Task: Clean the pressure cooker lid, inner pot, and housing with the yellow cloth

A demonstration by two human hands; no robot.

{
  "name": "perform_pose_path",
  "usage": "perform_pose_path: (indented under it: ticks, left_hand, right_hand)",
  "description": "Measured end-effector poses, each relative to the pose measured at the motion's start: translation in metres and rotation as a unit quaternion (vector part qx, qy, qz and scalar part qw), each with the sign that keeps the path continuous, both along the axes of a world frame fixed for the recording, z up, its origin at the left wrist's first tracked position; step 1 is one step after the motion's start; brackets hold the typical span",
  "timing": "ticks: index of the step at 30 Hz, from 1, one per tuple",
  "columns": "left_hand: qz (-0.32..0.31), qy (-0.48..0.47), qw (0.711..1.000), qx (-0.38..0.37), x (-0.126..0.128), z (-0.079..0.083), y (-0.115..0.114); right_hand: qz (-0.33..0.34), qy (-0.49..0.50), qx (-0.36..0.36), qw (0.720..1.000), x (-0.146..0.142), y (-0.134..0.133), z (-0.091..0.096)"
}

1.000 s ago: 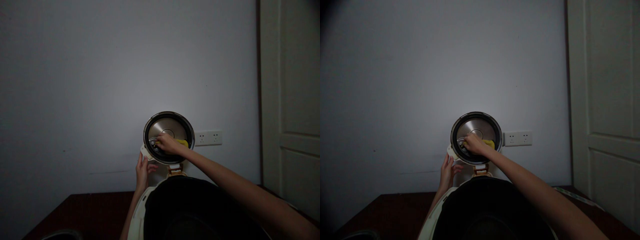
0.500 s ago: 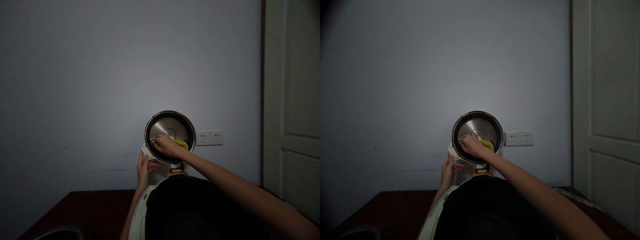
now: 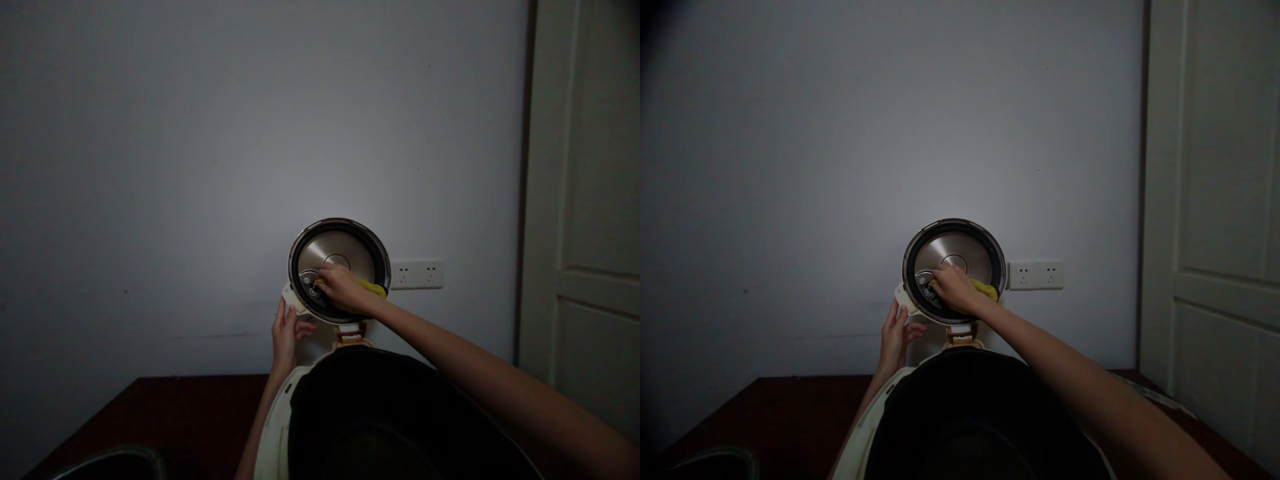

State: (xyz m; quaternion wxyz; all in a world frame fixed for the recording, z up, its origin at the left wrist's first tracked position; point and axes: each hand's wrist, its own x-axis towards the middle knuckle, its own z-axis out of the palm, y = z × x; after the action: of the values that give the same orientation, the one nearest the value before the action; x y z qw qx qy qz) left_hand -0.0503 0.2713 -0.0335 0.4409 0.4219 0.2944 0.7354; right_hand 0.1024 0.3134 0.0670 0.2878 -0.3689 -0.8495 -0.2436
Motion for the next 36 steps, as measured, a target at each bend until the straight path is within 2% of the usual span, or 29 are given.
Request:
perform_pose_path:
  ticks: [4, 10, 17, 26, 29, 33, 36]
  left_hand:
    - [0.002, 0.003, 1.0, 0.003, 0.0, -0.001, 0.0]
    - [0.001, 0.005, 1.0, 0.011, 0.0, -0.002, 0.001]
    - [0.008, 0.008, 1.0, 0.004, 0.001, 0.0, -0.002]
    - [0.003, 0.009, 1.0, 0.0, 0.001, -0.002, 0.0]
    - [0.003, 0.006, 1.0, 0.004, 0.0, -0.002, 0.001]
    - [0.004, 0.004, 1.0, 0.001, 0.0, -0.002, 0.001]
    - [0.004, 0.01, 1.0, 0.006, 0.0, -0.002, 0.001]
  right_hand:
    - [0.01, 0.007, 0.0, 1.0, 0.002, 0.004, 0.0]
    - [-0.023, 0.047, -0.007, 0.999, 0.008, 0.01, 0.006]
    - [0.055, -0.022, -0.021, 0.998, -0.014, -0.004, -0.009]
    - [-0.029, -0.004, -0.005, 1.0, 0.001, 0.012, 0.007]
    - [-0.029, 0.016, -0.008, 0.999, 0.004, 0.016, 0.01]
    - [0.005, 0.018, -0.013, 1.0, 0.008, 0.012, 0.004]
    - [0.014, -0.02, -0.004, 1.0, 0.013, 0.002, -0.007]
